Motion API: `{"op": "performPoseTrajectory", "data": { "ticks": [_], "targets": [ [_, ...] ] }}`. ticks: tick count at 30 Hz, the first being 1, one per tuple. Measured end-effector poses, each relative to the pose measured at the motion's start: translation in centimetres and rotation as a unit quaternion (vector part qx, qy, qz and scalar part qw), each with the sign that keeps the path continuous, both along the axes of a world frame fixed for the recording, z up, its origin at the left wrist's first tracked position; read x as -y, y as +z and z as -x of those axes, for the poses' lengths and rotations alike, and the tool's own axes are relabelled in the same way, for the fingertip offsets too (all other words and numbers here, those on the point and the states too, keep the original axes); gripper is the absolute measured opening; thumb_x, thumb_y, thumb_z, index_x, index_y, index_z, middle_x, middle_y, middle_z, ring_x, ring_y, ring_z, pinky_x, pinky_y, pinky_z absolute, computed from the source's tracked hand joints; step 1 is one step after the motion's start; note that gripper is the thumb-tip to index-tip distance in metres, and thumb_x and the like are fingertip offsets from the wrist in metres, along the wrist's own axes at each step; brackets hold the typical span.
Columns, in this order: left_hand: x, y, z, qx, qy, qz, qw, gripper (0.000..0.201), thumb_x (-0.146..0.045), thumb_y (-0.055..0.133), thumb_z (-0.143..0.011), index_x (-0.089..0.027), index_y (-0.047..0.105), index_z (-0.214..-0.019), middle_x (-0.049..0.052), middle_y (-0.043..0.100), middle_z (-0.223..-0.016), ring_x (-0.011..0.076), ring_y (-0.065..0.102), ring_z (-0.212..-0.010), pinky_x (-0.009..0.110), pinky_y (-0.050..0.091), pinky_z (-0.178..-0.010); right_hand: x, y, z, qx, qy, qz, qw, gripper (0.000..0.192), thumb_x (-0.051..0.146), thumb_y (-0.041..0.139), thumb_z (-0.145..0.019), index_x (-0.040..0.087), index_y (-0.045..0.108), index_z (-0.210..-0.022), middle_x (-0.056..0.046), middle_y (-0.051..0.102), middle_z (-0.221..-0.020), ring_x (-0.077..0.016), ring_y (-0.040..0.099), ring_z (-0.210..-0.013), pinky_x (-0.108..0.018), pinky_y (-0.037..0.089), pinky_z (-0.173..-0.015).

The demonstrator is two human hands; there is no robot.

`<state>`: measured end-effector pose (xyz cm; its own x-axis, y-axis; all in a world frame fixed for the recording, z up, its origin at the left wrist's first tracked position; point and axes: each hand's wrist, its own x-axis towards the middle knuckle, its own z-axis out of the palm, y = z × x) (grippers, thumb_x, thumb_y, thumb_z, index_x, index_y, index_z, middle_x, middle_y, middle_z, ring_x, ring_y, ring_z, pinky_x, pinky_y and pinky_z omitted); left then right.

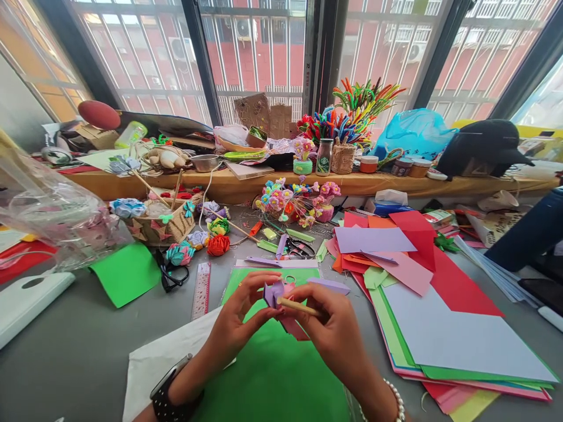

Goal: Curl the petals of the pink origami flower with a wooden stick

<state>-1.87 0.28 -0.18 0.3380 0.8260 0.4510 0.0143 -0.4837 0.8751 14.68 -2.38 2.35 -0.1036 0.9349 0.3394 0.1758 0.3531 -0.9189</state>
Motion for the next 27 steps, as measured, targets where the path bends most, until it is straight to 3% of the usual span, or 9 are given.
{"op": "performPoseTrajectory", "data": {
  "ticks": [3,6,9,13,16,22,27],
  "targets": [
    [0.3,-0.2,0.1,-0.030,0.099,-0.095,0.990,0.042,-0.015,0.061,-0.075,-0.027,0.047,-0.113,0.006,0.047,-0.117,0.0232,0.045,-0.110,0.038,0.040,-0.090,0.0,0.0,-0.1,-0.003,-0.008,0.016,1.000,0.015,0.032,0.059,-0.076,0.018,0.061,-0.079,-0.003,0.066,-0.069,-0.0156,0.063,-0.062,-0.019,0.048,-0.044],
    [0.8,-0.5,0.3,-0.069,0.207,-0.243,0.945,0.041,-0.009,0.065,-0.069,-0.030,0.054,-0.103,0.002,0.051,-0.102,0.0192,0.050,-0.095,0.032,0.041,-0.083,0.1,-0.1,0.1,-0.005,-0.031,0.012,0.999,0.015,0.033,0.058,-0.076,0.018,0.059,-0.079,-0.004,0.066,-0.070,-0.0166,0.063,-0.064,-0.020,0.047,-0.044],
    [1.1,-0.8,0.3,-0.115,0.201,-0.321,0.918,0.038,-0.006,0.064,-0.069,-0.030,0.060,-0.097,0.000,0.055,-0.083,0.0162,0.051,-0.078,0.027,0.042,-0.073,0.3,-0.1,0.5,-0.006,-0.045,-0.004,0.999,0.015,0.032,0.057,-0.076,0.017,0.056,-0.076,-0.004,0.063,-0.069,-0.0149,0.061,-0.059,-0.019,0.043,-0.040],
    [1.2,-1.0,-0.1,-0.146,0.199,-0.333,0.910,0.037,-0.006,0.063,-0.069,-0.027,0.060,-0.099,0.001,0.061,-0.078,0.0176,0.052,-0.075,0.027,0.042,-0.070,0.5,-0.4,1.1,-0.013,-0.043,-0.025,0.999,0.015,0.031,0.055,-0.078,0.018,0.052,-0.071,0.003,0.052,-0.055,-0.0080,0.048,-0.042,-0.018,0.037,-0.036],
    [1.2,-0.9,-0.3,-0.154,0.208,-0.347,0.901,0.028,-0.009,0.065,-0.069,-0.024,0.062,-0.092,0.001,0.062,-0.075,0.0172,0.052,-0.072,0.027,0.042,-0.068,0.6,-0.7,1.5,-0.030,-0.028,-0.028,0.999,0.017,0.030,0.054,-0.079,0.018,0.049,-0.067,0.005,0.046,-0.053,-0.0068,0.046,-0.039,-0.018,0.036,-0.036],
    [1.3,-0.4,-0.8,-0.153,0.257,-0.365,0.882,0.007,-0.014,0.060,-0.075,-0.018,0.062,-0.081,0.002,0.062,-0.069,0.0151,0.054,-0.066,0.027,0.041,-0.062,0.6,-0.9,1.7,0.027,-0.048,-0.036,0.998,0.016,0.029,0.058,-0.078,0.018,0.056,-0.068,0.000,0.058,-0.061,-0.0114,0.057,-0.053,-0.019,0.043,-0.044],
    [0.9,-0.5,-0.5,-0.162,0.235,-0.338,0.897,0.008,-0.015,0.054,-0.080,-0.017,0.061,-0.083,0.002,0.063,-0.072,0.0138,0.056,-0.066,0.026,0.042,-0.061,0.6,-1.0,1.3,0.103,-0.061,-0.076,0.990,0.007,0.024,0.059,-0.078,0.019,0.063,-0.077,-0.002,0.064,-0.069,-0.0127,0.058,-0.057,-0.020,0.044,-0.045]
  ]
}}
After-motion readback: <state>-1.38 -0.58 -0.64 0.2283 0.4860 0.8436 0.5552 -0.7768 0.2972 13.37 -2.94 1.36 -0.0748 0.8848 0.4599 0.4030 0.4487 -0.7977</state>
